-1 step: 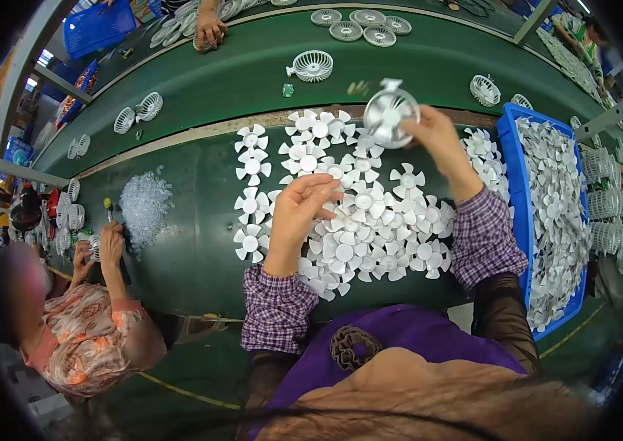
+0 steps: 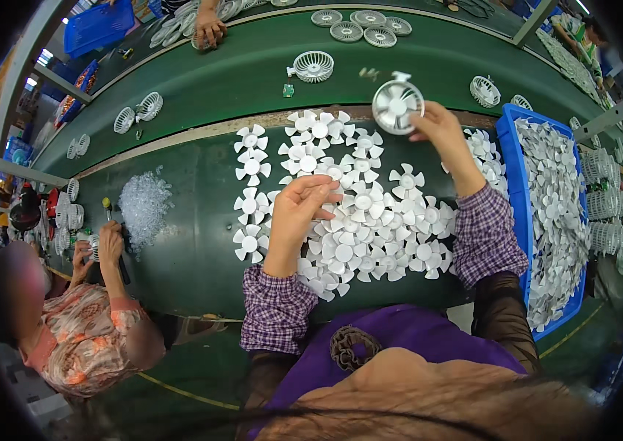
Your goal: The person assembles fans by hand, picking up a fan blade and a fan housing, pressing the blade into the housing, and placing the assembled unit onto a conveyor belt.
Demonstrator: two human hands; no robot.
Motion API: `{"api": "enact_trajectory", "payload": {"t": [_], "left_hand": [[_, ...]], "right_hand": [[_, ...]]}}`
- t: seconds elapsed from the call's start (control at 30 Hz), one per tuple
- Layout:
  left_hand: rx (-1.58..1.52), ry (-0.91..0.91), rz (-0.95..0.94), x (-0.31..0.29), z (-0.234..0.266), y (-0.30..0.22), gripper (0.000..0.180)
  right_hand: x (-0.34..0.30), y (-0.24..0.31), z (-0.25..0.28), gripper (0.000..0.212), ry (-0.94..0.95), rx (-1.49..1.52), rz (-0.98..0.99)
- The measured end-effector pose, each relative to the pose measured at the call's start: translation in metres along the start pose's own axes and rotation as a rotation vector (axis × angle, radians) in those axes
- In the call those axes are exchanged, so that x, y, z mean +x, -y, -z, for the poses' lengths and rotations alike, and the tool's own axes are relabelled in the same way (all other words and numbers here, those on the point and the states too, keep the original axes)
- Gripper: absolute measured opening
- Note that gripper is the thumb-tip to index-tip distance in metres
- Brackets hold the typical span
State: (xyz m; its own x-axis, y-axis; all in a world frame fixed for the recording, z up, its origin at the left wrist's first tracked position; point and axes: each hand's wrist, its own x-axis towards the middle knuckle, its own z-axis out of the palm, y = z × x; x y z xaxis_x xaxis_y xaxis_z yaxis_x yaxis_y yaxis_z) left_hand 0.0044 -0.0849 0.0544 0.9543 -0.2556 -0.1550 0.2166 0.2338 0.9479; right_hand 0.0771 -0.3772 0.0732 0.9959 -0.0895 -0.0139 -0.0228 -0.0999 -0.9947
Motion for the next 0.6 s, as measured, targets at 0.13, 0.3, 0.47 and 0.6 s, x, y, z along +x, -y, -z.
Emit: {"api": "enact_trajectory", "payload": {"t": [0.13, 0.3, 0.47, 0.6], "left_hand": [[-0.009, -0.015, 0.009, 0.003, 0.002, 0.006, 0.022], [-0.008, -0.010, 0.021, 0.005, 0.005, 0.010, 0.019], [-0.027, -0.030, 0.038, 0.006, 0.007, 0.012, 0.018], [-0.059, -0.039, 0.026, 0.008, 0.009, 0.012, 0.016]], "right_hand": [[0.006, -0.034, 0.022, 0.048, -0.088, -0.096, -0.061], [0.027, -0.053, -0.002, 0.035, 0.068, -0.339, 0.133], [0.064, -0.019, -0.053, 0.040, 0.161, -0.664, 0.258], [0.108, -0.031, -0.087, 0.061, 0.148, -0.934, 0.485]]}}
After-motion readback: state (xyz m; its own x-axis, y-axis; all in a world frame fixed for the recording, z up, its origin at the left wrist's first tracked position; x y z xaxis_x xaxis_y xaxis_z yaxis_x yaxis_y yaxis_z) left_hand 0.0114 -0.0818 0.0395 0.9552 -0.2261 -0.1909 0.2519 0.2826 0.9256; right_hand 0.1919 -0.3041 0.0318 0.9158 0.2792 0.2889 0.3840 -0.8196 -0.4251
